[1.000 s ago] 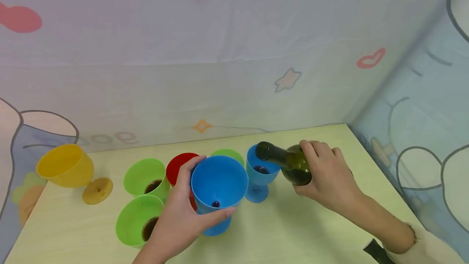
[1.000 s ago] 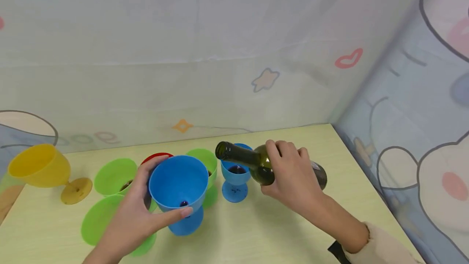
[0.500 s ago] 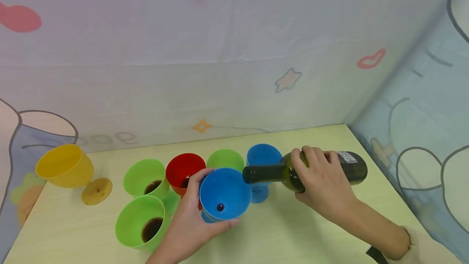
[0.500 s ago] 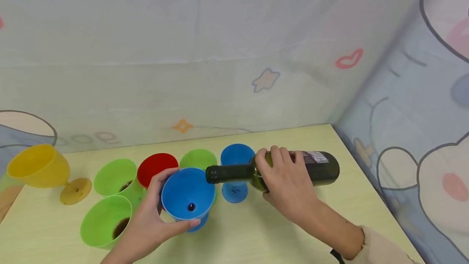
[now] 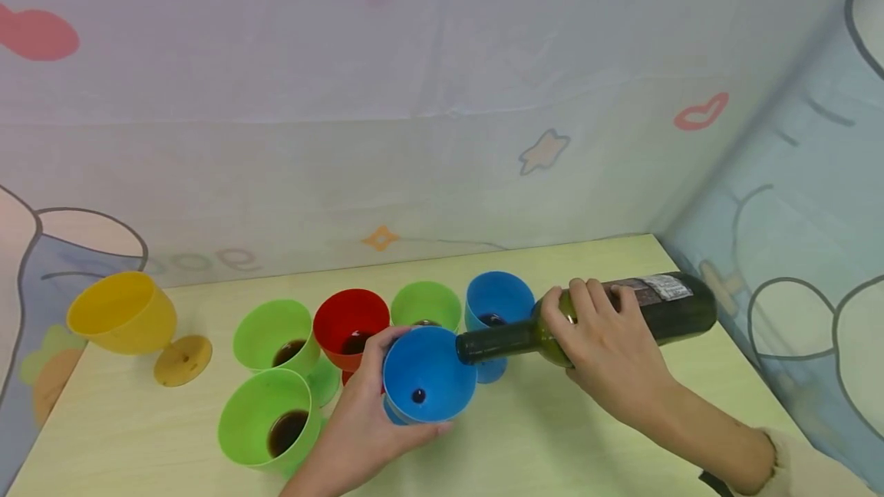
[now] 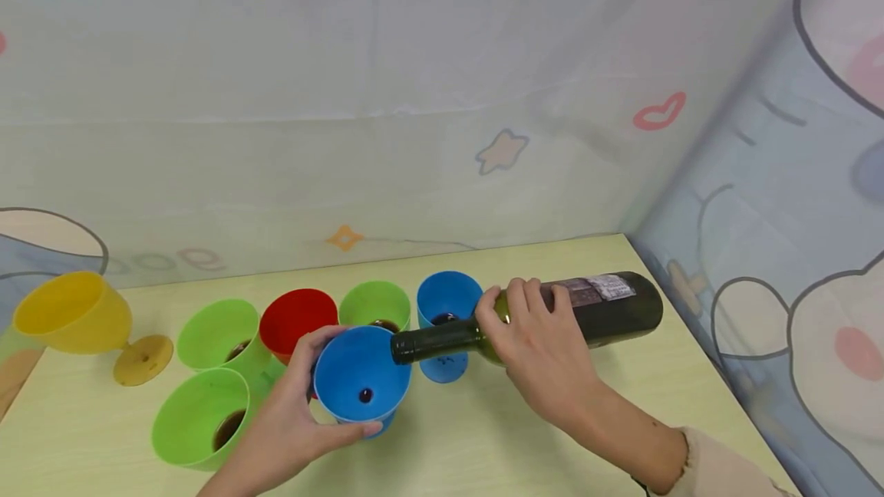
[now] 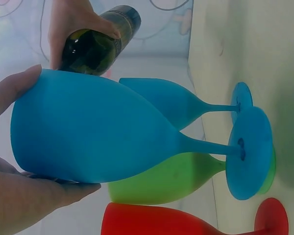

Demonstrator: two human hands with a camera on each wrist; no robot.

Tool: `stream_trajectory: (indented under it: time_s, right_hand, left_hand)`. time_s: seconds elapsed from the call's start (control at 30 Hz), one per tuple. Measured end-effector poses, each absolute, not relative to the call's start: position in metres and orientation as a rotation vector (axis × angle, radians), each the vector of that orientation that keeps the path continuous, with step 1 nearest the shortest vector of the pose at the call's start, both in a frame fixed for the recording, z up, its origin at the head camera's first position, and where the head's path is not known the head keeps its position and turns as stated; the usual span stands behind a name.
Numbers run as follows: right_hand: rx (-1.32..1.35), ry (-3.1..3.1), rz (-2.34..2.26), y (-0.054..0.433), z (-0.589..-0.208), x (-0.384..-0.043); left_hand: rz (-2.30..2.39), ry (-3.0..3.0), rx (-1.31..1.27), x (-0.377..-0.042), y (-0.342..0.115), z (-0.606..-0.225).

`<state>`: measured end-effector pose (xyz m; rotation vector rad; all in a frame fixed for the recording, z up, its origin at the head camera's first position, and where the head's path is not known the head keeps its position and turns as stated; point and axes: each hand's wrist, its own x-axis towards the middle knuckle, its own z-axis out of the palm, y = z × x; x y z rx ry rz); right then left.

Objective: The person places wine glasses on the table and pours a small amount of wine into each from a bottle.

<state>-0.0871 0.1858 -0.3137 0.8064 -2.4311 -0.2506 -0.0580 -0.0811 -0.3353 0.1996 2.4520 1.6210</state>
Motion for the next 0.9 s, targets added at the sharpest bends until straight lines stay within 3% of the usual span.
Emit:
stream_trajectory:
  time_s: [0.9]
  right_hand:
    - [0.863,-2.44,-0.462,0.1863,-0.3057,-0.0815]
  left_hand:
    - [1.582,2.401,0.198,-0.058,-0.0787,-0.3432]
